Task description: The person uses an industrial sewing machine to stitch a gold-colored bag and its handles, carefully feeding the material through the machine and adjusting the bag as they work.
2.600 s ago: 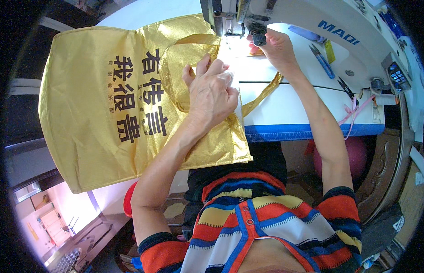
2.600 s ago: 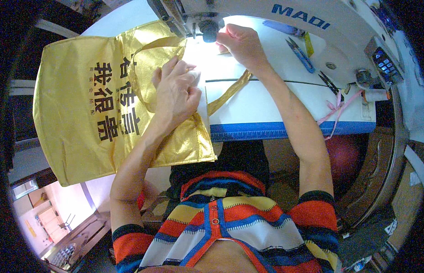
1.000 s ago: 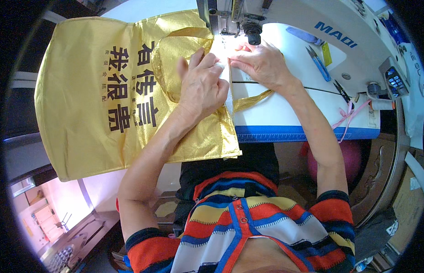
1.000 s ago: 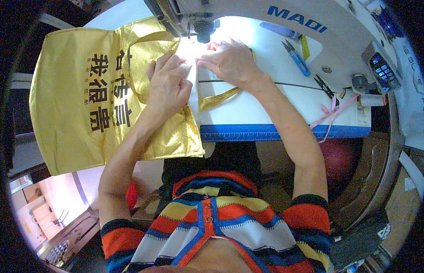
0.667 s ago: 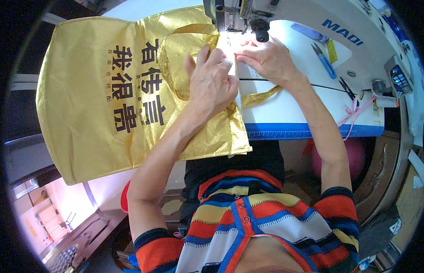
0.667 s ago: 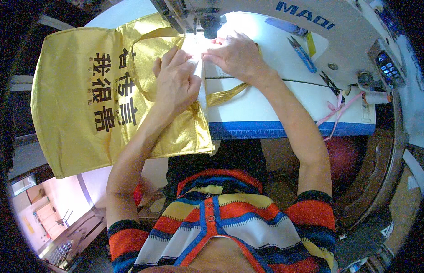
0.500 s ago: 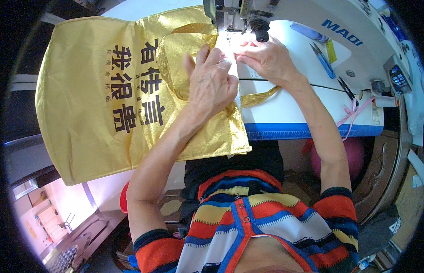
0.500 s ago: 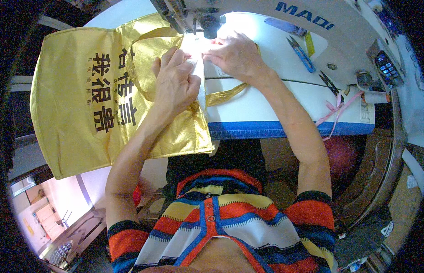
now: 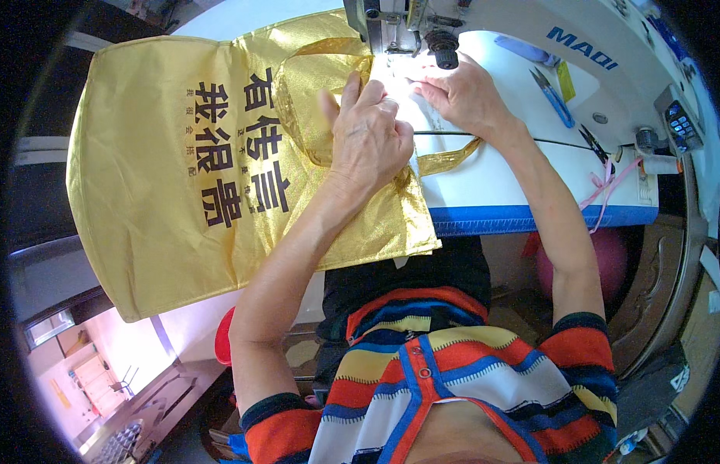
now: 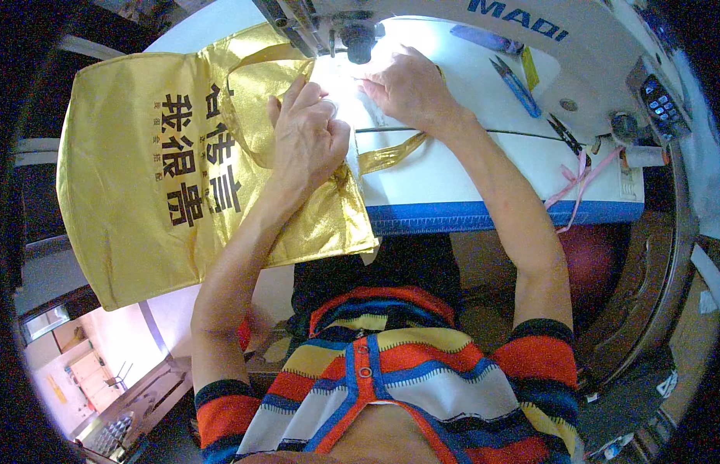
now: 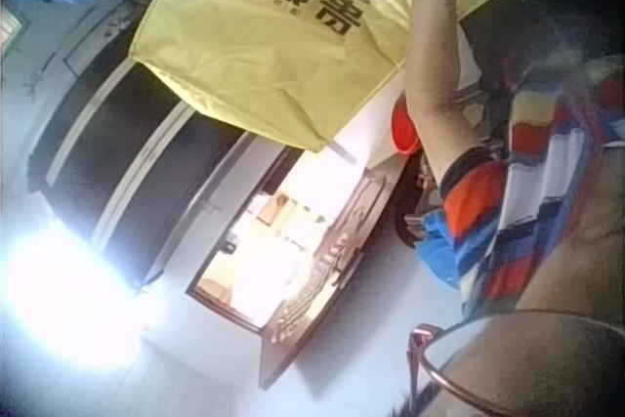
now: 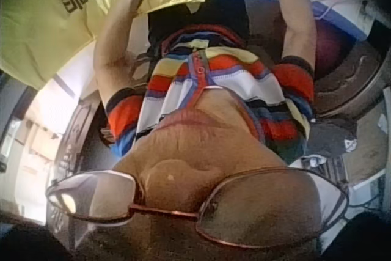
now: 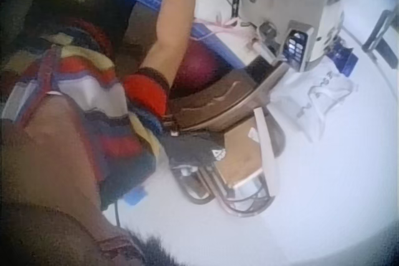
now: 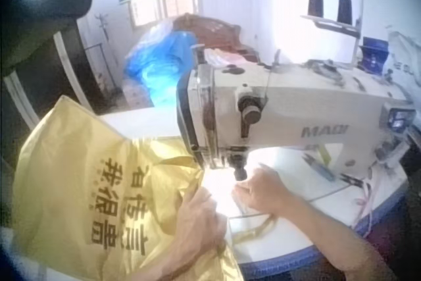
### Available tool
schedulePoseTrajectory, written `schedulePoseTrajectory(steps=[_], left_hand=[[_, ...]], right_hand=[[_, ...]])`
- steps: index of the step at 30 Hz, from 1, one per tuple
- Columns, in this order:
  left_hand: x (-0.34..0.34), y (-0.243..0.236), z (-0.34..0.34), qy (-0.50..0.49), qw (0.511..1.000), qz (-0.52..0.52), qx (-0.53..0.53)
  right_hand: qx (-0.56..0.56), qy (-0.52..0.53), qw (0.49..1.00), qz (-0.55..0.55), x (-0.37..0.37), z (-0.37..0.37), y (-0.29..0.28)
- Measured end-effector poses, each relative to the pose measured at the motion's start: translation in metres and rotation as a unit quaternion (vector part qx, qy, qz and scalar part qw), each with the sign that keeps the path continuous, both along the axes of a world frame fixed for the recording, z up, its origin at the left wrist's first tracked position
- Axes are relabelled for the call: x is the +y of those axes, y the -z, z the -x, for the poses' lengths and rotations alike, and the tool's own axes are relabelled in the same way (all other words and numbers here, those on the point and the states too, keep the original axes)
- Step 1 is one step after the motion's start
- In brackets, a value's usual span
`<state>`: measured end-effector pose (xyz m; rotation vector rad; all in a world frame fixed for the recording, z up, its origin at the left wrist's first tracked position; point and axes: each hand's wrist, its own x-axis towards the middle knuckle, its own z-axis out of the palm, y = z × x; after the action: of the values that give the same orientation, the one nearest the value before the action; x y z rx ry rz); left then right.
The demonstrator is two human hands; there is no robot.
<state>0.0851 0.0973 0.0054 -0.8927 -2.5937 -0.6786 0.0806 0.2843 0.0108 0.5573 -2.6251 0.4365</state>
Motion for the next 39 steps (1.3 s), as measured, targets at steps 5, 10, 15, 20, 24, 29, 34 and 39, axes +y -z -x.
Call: schedulePoseTrajectory(steps=[5, 10, 15, 20, 24, 29, 34, 39], left_hand=[[0.001, 0.004, 0.002, -0.008, 1.0, 0.006, 0.002], [0.0, -0.003, 0.002, 0.012, 0.998, 0.004, -0.06], [0.0, -0.004, 0.004, 0.01, 0.998, 0.007, -0.056], [0.0, -0.005, 0.003, 0.003, 0.997, 0.011, -0.072], [-0.001, -0.003, 0.003, 0.003, 0.997, 0.005, -0.078], [-0.001, -0.003, 0.001, -0.007, 1.0, 0.018, 0.011], [-0.004, -0.006, -0.001, -0.003, 0.999, 0.018, -0.029], [-0.003, -0.008, -0.001, 0.013, 0.996, 0.007, -0.087]], right_hand=[[-0.045, 0.015, 0.997, 0.054, 0.005, 0.003, -0.003], [-0.079, -0.051, 0.954, 0.286, 0.013, 0.012, 0.015], [-0.113, -0.043, 0.941, 0.317, 0.018, 0.018, 0.022], [-0.167, -0.035, 0.918, 0.357, 0.019, 0.016, 0.017], [-0.119, -0.036, 0.928, 0.352, 0.019, 0.019, 0.016], [-0.118, -0.028, 0.917, 0.381, 0.022, 0.023, 0.017], [-0.149, 0.003, 0.916, 0.372, 0.016, 0.014, 0.003], [-0.14, -0.004, 0.914, 0.38, 0.019, 0.017, 0.013]])
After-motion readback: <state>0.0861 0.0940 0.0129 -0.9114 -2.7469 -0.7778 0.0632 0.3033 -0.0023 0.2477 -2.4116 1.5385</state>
